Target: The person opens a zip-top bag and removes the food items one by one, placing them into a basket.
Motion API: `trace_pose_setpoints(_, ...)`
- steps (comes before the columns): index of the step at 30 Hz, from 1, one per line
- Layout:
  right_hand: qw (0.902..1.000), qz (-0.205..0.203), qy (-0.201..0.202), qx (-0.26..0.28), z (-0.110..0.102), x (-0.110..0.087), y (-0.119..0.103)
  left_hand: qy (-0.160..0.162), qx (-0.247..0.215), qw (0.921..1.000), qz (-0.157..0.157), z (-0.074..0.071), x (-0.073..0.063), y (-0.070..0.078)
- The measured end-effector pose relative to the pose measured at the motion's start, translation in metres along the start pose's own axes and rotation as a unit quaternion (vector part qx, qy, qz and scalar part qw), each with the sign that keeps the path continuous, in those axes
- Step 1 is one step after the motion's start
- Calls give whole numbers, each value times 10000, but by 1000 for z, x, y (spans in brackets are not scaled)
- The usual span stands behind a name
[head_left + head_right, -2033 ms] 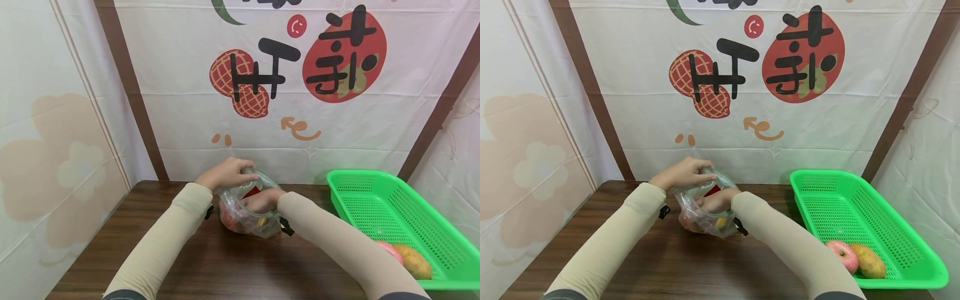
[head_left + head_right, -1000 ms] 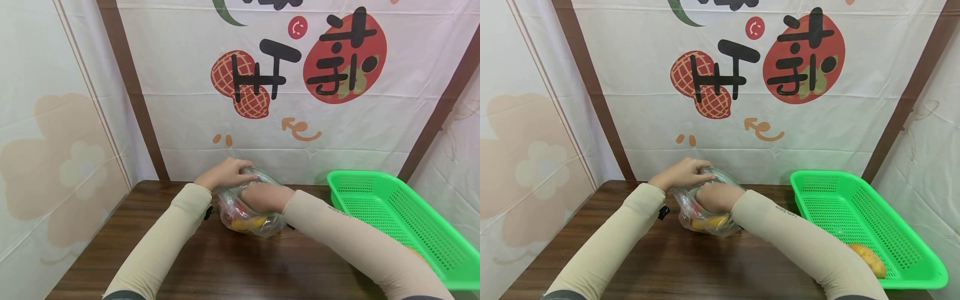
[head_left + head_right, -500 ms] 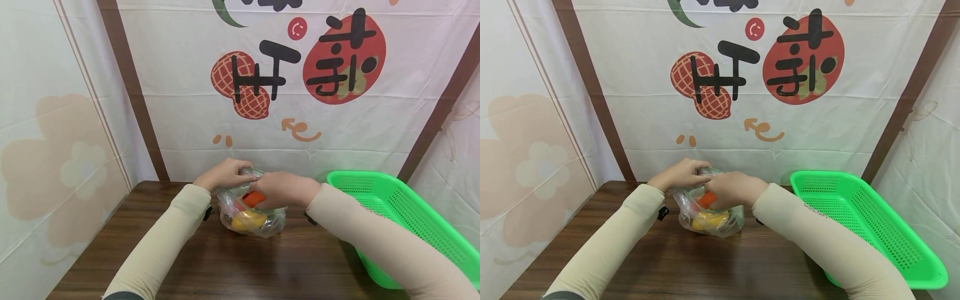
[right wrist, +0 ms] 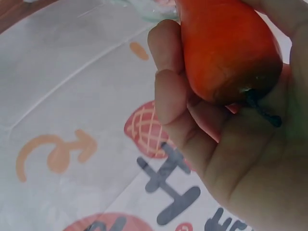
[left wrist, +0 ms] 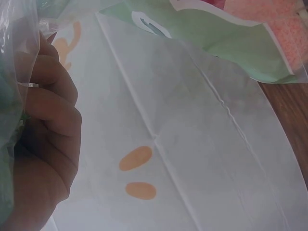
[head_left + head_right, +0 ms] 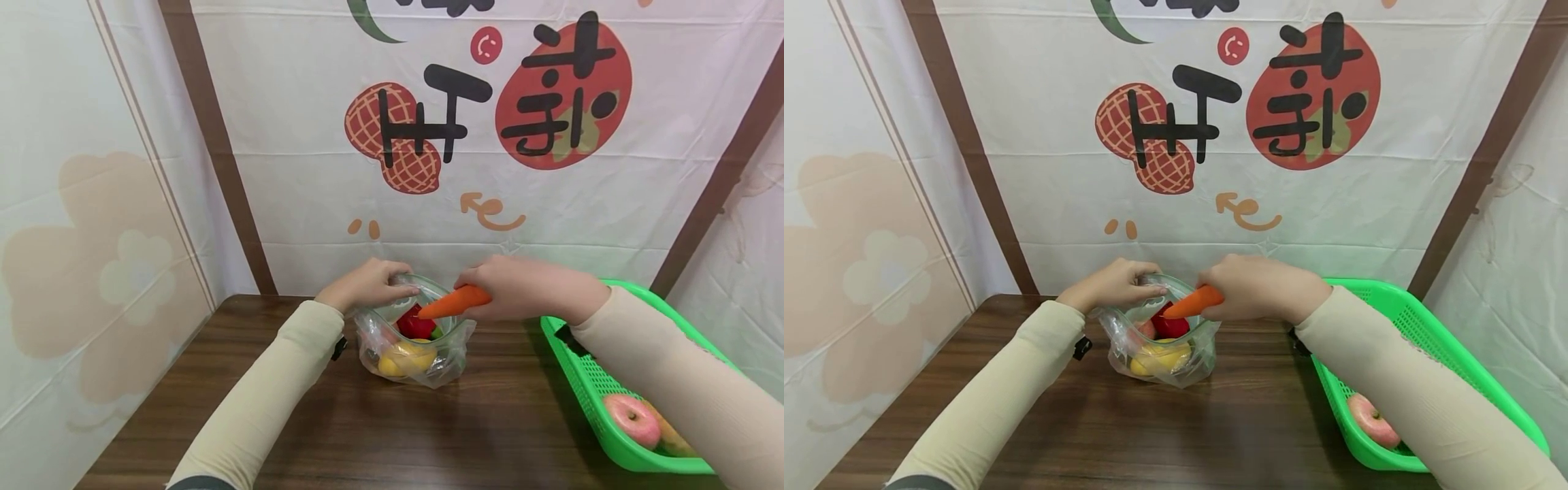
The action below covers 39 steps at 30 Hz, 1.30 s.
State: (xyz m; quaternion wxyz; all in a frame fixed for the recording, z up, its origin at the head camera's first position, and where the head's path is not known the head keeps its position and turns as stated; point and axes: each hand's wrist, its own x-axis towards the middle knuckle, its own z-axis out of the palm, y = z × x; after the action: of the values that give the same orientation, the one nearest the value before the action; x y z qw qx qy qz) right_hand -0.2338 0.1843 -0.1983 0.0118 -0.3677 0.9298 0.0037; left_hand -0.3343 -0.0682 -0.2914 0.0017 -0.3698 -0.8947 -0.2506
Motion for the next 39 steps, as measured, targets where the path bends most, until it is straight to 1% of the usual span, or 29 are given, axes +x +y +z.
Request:
trace_pose_setpoints(3, 9999, 11, 98, -17, -2, -12, 6, 20, -36, 10000, 14, 0, -1, 0)
trace_pose_setpoints(10, 9989, 361, 230, 210, -3, -40, 24, 98, -36, 9999, 62, 0, -2, -1)
trace_pose_setpoints(12, 9985, 385, 331, 224, -1, -48, 32, 99, -64, 9999, 70, 0, -2, 0)
trace_pose_setpoints(17, 9977, 354, 540, 205, 4, -67, 52, 77, -132, 9999, 42, 0, -3, 0)
trace_pose_setpoints(20, 9971, 436, 531, 339, 8, -76, 63, 64, -133, 9999, -10, -1, -3, 0)
trace_pose_setpoints(24, 9952, 581, 532, 575, 15, -86, 77, 55, -124, 9999, -9, -1, -3, 0)
trace_pose_setpoints(28, 9943, 631, 666, 542, 22, -94, 93, 47, -129, 9999, -12, -1, -4, -1)
trace_pose_setpoints(31, 9927, 830, 628, 608, 28, -99, 105, 41, -138, 9999, -15, -1, -4, -1)
trace_pose_setpoints(34, 9895, 1063, 536, 816, 37, -102, 118, 23, -154, 9999, -23, -1, -4, -2)
trace_pose_setpoints(39, 9849, 1367, 273, 1026, 62, -108, 139, -12, -183, 9998, -6, 0, -6, -3)
